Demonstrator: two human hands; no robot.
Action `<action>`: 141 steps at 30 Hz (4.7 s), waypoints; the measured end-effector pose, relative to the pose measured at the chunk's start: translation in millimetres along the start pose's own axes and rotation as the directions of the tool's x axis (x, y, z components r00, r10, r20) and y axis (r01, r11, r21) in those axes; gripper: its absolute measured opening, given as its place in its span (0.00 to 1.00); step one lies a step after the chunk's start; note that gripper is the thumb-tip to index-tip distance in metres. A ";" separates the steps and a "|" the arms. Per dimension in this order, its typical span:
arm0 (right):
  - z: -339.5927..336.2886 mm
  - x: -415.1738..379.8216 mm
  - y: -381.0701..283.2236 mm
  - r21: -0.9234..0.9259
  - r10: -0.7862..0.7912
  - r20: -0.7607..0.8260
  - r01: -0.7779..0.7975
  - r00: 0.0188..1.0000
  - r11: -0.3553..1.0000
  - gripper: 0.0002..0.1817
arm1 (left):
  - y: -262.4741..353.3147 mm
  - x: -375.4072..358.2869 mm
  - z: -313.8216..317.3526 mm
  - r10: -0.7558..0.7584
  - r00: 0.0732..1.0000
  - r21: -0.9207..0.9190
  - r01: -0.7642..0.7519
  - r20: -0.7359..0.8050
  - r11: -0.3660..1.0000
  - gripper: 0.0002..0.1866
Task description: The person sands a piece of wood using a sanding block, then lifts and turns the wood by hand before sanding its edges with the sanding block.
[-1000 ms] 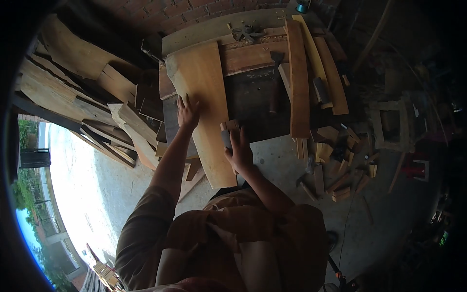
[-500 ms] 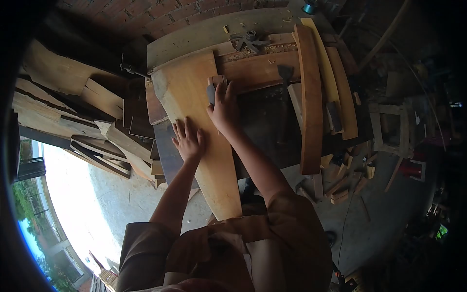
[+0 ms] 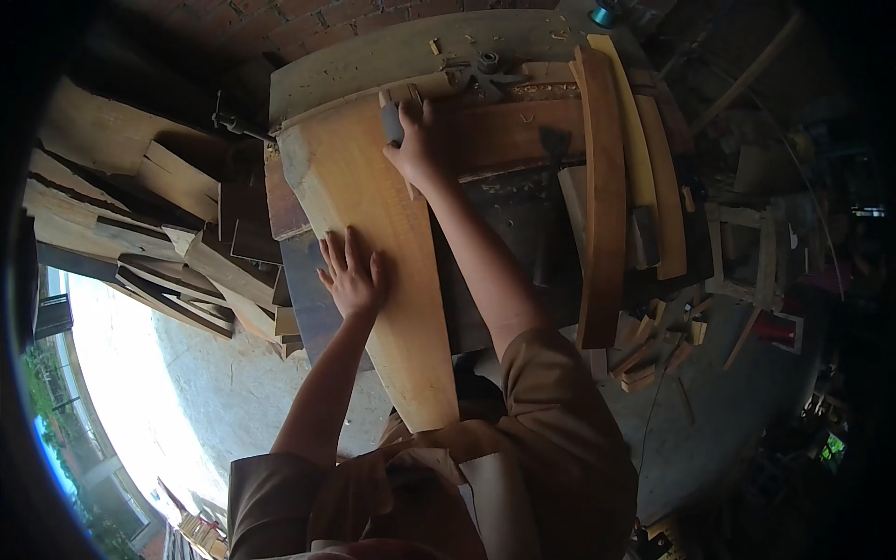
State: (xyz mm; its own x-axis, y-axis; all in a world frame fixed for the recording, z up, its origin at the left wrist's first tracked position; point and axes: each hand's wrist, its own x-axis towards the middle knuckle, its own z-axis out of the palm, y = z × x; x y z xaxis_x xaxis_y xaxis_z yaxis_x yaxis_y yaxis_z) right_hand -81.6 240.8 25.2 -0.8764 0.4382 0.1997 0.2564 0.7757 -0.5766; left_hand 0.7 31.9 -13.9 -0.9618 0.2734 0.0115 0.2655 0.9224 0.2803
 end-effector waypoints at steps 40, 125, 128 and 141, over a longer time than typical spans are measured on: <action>-42.7 -277.3 -19.0 0.091 0.051 -0.030 -0.048 0.998 0.995 0.33 | -2.8 -3.3 1.0 0.031 0.998 -0.023 -0.032 -0.048 0.999 0.35; -24.7 -249.2 -24.5 -0.079 0.037 -0.057 -0.041 0.998 0.996 0.33 | -8.9 38.0 3.5 0.005 0.997 -0.100 -0.013 -0.078 0.995 0.37; -18.1 -198.5 -15.6 -0.040 0.053 -0.072 -0.056 0.996 0.998 0.33 | 4.1 39.1 2.2 -0.051 0.997 0.011 0.052 -0.057 0.999 0.37; 3.0 11.7 -8.4 -0.052 0.091 -0.047 -0.094 0.995 0.994 0.32 | 3.8 38.5 -3.1 -0.048 0.997 0.027 0.049 -0.053 0.998 0.38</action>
State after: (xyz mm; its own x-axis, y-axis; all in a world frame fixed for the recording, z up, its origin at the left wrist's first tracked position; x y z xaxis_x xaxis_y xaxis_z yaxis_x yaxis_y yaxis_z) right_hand -95.2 238.1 30.0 -0.8295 0.5278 0.1830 0.3581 0.7539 -0.5508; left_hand -35.6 45.2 -9.4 -0.9756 0.2142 0.0488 0.2195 0.9418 0.2546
